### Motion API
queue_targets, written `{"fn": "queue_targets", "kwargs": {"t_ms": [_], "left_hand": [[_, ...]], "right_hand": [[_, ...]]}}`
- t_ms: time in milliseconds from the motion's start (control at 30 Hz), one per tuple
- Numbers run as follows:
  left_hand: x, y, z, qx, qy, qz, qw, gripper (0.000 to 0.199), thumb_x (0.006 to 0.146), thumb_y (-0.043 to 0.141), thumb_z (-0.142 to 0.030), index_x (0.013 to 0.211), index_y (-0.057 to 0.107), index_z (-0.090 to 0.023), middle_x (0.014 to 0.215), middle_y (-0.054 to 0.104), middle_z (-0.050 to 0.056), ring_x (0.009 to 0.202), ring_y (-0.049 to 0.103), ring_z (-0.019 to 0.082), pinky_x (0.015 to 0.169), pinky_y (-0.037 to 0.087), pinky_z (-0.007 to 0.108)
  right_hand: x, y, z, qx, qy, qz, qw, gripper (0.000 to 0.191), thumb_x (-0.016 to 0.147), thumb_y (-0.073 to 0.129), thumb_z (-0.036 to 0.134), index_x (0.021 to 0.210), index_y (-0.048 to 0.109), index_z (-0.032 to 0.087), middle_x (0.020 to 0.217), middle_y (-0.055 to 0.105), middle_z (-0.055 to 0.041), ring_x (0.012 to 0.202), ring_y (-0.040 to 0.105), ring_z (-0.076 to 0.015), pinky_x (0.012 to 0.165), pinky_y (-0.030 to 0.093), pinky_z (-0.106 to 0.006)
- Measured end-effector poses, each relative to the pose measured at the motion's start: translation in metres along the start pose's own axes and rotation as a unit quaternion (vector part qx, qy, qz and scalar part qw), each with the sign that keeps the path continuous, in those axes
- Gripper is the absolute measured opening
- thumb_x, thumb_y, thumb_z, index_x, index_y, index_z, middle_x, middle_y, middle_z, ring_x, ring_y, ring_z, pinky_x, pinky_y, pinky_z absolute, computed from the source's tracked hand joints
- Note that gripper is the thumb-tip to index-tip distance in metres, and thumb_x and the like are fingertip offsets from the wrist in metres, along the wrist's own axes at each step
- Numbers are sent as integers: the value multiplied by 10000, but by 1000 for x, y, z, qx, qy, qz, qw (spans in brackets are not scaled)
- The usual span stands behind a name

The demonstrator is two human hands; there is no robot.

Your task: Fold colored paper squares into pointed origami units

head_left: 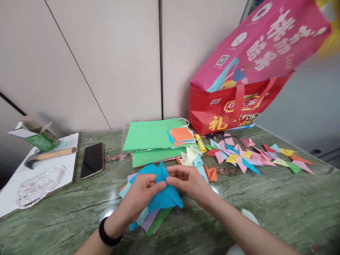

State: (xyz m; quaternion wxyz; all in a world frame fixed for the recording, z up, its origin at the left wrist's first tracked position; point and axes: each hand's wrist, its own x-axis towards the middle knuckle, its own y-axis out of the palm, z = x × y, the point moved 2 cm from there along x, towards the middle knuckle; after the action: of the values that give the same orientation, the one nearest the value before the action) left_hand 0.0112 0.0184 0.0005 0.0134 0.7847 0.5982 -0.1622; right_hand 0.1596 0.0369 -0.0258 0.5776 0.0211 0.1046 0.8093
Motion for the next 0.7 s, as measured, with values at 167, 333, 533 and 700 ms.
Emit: {"fn": "queue_targets", "kwargs": {"t_ms": [167,333,533,700], "left_hand": [[3,-4,0,42,19,-38,998,324,679,634,-374,900,539,-157,416,349,-113,392,325,86,389,194,192],[3,-2,-1,83,44,-31,995,486,718,585,-311,1145,414,-155,439,277,-138,413,274,94,387,198,187],[2,-1,-1,153,64,-39,985,525,763,525,-321,1233,382,-135,451,257,-130,417,267,106,403,192,206],[2,-1,3,295,94,-65,949,569,806,460,-279,1337,314,-139,442,231,-118,443,271,127,456,188,223]], "right_hand": [[0,-1,1,6,-3,-27,1000,226,592,748,349,664,663,153,755,656,-20,613,570,-114,558,463,-240],[-2,2,2,64,13,19,998,249,597,758,312,664,567,166,650,583,35,540,525,-78,517,429,-205],[-1,2,2,17,-15,-4,1000,311,580,761,265,786,548,170,751,595,3,669,561,-113,625,464,-239],[-2,2,1,-84,-62,-75,992,278,586,737,277,770,564,162,705,552,2,630,526,-124,561,467,-246]]}}
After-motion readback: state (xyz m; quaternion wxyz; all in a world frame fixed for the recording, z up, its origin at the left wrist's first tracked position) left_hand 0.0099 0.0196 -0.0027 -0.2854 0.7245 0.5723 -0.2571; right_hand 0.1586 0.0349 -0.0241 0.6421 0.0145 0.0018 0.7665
